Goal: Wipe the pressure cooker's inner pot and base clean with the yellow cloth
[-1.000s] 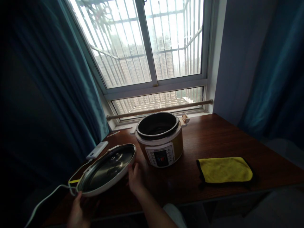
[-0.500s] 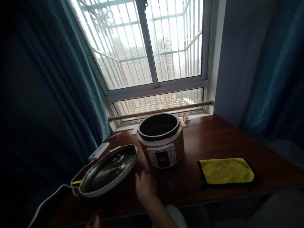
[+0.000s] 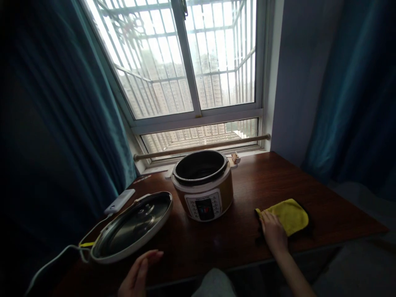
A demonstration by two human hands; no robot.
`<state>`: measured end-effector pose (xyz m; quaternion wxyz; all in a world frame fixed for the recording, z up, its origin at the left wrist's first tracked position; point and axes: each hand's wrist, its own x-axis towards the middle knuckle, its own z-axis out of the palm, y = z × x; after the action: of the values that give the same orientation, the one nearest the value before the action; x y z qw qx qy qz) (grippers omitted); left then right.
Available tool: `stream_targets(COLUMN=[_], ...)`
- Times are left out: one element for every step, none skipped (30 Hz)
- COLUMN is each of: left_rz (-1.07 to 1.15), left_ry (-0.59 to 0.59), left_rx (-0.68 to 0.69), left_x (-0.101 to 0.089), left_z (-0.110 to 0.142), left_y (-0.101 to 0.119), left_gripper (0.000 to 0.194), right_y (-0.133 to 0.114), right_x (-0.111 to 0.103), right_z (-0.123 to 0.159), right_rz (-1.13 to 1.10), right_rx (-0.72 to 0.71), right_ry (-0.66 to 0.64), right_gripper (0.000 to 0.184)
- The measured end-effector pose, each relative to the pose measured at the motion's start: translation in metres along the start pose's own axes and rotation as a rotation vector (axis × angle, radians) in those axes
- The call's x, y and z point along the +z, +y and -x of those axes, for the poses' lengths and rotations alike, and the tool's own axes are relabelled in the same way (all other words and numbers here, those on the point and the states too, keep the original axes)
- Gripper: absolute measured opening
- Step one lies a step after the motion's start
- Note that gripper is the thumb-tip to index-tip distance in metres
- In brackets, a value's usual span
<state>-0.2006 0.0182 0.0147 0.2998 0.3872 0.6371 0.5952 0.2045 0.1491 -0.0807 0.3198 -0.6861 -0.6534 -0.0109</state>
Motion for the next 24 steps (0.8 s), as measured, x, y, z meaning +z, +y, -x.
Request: stream_targets(left_rz=[0.032, 0.074, 0.118, 0.154, 0.175, 0.172, 0.139, 0.083, 0.026, 0.009, 0.004, -0.015, -0.056, -0.075, -0.091, -0.111, -0.133, -0.155, -0.174, -0.19, -0.203, -0.212, -0.219, -0.223], left_ry=[0.014, 0.011, 0.007, -0.006, -0.028, -0.032, -0.011, 0.023, 0.046, 0.066, 0.09, 0.128, 0.161, 0.186, 0.199, 0.21, 0.212, 0.209, 0.201, 0.191, 0.179, 0.168, 0.159, 0.152], left_rx=[0.011, 0.017, 0.028, 0.051, 0.092, 0.143, 0.199, 0.262, 0.318, 0.351, 0.378, 0.406, 0.427, 0.419, 0.404, 0.38, 0.349, 0.315, 0.285, 0.258, 0.235, 0.215, 0.197, 0.178], left_x=[0.009, 0.017, 0.026, 0.034, 0.041, 0.047, 0.052, 0.056, 0.06, 0.064, 0.069, 0.074, 0.08, 0.086, 0.091, 0.097, 0.102, 0.106, 0.109, 0.112, 0.114, 0.116, 0.119, 0.122], left_z=[-0.003, -0.007, -0.011, -0.016, -0.023, -0.031, -0.041, -0.052, -0.064, -0.078, -0.092, -0.106, -0.121, -0.137, -0.151, -0.165, -0.179, -0.19, -0.201, -0.209, -0.217, -0.223, -0.228, -0.233], left_y=[0.01, 0.02, 0.031, 0.041, 0.052, 0.064, 0.076, 0.089, 0.102, 0.114, 0.125, 0.135, 0.143, 0.149, 0.152, 0.153, 0.153, 0.151, 0.148, 0.145, 0.141, 0.137, 0.132, 0.128], left_gripper=[0.041, 0.041, 0.039, 0.038, 0.035, 0.033, 0.031, 0.03, 0.029, 0.029, 0.029, 0.029, 0.028, 0.026, 0.025, 0.024, 0.023, 0.023, 0.025, 0.027, 0.029, 0.031, 0.032, 0.032], right_y=[0.001, -0.001, -0.004, -0.008, -0.014, -0.022, -0.032, -0.044, -0.058, -0.074, -0.09, -0.107, -0.124, -0.139, -0.152, -0.163, -0.171, -0.176, -0.179, -0.18, -0.18, -0.178, -0.176, -0.174], right_x=[-0.004, -0.01, -0.019, -0.031, -0.043, -0.057, -0.07, -0.082, -0.092, -0.1, -0.104, -0.106, -0.105, -0.101, -0.096, -0.09, -0.084, -0.08, -0.076, -0.073, -0.072, -0.071, -0.071, -0.071], right_z=[-0.002, -0.007, -0.016, -0.029, -0.046, -0.066, -0.088, -0.112, -0.137, -0.16, -0.182, -0.2, -0.215, -0.226, -0.233, -0.236, -0.237, -0.237, -0.235, -0.234, -0.233, -0.233, -0.234, -0.237], right_rz=[-0.055, -0.124, -0.195, -0.27, -0.367, -0.404, -0.42, -0.441, -0.475, -0.482, -0.483, -0.48, -0.47, -0.451, -0.424, -0.391, -0.353, -0.315, -0.279, -0.247, -0.218, -0.195, -0.174, -0.157], right_rx=[0.03, 0.096, 0.181, 0.278, 0.373, 0.395, 0.387, 0.371, 0.361, 0.329, 0.299, 0.271, 0.247, 0.229, 0.22, 0.219, 0.223, 0.229, 0.232, 0.232, 0.227, 0.217, 0.206, 0.194], right_ry=[0.007, 0.033, 0.072, 0.117, 0.187, 0.232, 0.257, 0.278, 0.292, 0.29, 0.285, 0.268, 0.243, 0.205, 0.165, 0.131, 0.107, 0.09, 0.08, 0.072, 0.066, 0.059, 0.053, 0.048], right_gripper=[0.035, 0.034, 0.034, 0.037, 0.042, 0.049, 0.055, 0.06, 0.065, 0.065, 0.064, 0.06, 0.054, 0.047, 0.04, 0.034, 0.03, 0.029, 0.028, 0.028, 0.029, 0.029, 0.028, 0.028])
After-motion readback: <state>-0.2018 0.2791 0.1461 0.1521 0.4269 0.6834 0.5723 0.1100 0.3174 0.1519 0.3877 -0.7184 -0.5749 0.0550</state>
